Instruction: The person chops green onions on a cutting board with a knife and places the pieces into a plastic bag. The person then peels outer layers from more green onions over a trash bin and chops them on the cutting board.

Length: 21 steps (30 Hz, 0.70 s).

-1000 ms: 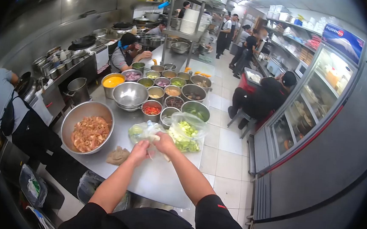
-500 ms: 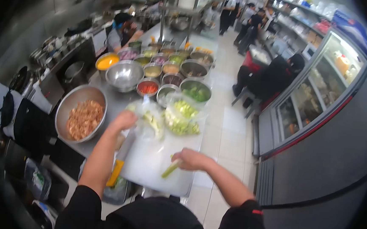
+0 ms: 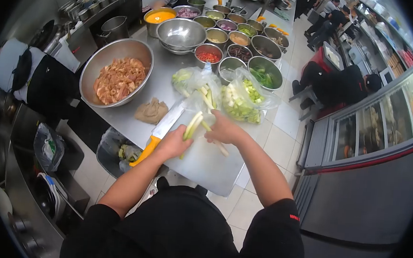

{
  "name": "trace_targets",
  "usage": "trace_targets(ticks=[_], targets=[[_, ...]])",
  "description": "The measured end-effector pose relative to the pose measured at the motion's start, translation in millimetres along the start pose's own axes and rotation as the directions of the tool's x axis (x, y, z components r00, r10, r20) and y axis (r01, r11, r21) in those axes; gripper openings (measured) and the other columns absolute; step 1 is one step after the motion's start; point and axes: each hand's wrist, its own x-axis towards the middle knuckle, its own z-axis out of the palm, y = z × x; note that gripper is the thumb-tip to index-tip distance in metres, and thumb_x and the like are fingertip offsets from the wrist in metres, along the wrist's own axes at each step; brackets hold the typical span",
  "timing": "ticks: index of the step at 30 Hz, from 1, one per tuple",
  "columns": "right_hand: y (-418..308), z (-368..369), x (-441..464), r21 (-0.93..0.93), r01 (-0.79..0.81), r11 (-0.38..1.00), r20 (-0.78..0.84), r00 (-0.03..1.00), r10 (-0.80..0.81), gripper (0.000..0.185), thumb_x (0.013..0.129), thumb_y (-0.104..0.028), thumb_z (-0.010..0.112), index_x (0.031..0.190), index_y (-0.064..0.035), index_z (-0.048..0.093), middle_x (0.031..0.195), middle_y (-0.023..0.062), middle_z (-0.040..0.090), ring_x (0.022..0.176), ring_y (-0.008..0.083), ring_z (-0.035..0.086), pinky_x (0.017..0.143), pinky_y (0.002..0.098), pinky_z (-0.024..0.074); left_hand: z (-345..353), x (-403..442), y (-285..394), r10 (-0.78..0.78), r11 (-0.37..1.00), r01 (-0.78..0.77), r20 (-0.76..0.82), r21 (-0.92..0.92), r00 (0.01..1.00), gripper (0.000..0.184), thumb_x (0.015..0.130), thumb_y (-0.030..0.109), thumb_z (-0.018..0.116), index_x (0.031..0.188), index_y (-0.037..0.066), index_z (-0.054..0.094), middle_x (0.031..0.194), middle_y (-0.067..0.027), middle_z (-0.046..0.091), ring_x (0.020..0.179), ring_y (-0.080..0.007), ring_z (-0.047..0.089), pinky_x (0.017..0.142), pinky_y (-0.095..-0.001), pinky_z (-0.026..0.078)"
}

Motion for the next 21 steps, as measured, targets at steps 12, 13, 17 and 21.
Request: trace_targets(ticks=[12,13,17,21], targets=[[11,106,-12,0.603,0.281,0.746,-0.415,0.91,-0.007,0.024,0.094,-0.01,0.069,0.115,-0.0004,0.064,0.091,0.0011,0.066,0.083,0.0088,0.062,0.072,0.0252,0.0517,11,-52,-2,0.096,0.426,0.039,0.088,-0.904,0.991,0.037,0.094,0.004,0.062,0.129,0.004,0.051,0.119,-0.0087,0.063,0.104,-0.0173,0.065,0.082,-0.0321,0.056],[2,113,-9,0.576,0.299,0.76,-0.438,0.899,-0.022,0.023,0.095,-0.01,0.069,0.115,-0.0005,0.065,0.09,0.0006,0.066,0.083,0.0084,0.061,0.072,0.025,0.0509,13,-51,-5,0.11,0.413,0.016,0.067,-0.911,0.992,0.038,0.094,0.004,0.062,0.13,0.004,0.05,0.12,-0.0085,0.063,0.104,-0.017,0.064,0.081,-0.032,0.056],[-11,112,-10,0.395,0.412,0.821,-0.495,0.849,-0.188,0.02,0.091,-0.011,0.069,0.109,-0.0027,0.071,0.089,0.0076,0.07,0.082,0.02,0.065,0.076,0.033,0.0522,-3,-64,-9,0.124,0.355,-0.012,0.034,-0.935,0.992,0.041,0.096,0.008,0.063,0.134,0.004,0.047,0.114,-0.0094,0.065,0.094,-0.0165,0.067,0.076,-0.0312,0.057],[40,95,13,-0.621,0.284,0.73,-0.456,0.626,-0.632,0.028,0.08,-0.002,0.063,0.107,-0.0072,0.07,0.109,0.0155,0.067,0.099,0.0371,0.062,0.091,0.0486,0.0482,-42,-102,-20,0.023,0.461,0.052,0.071,-0.886,0.997,0.039,0.098,0.012,0.063,0.132,0.002,0.045,0.107,-0.0117,0.067,0.084,-0.0173,0.069,0.075,-0.0317,0.058]])
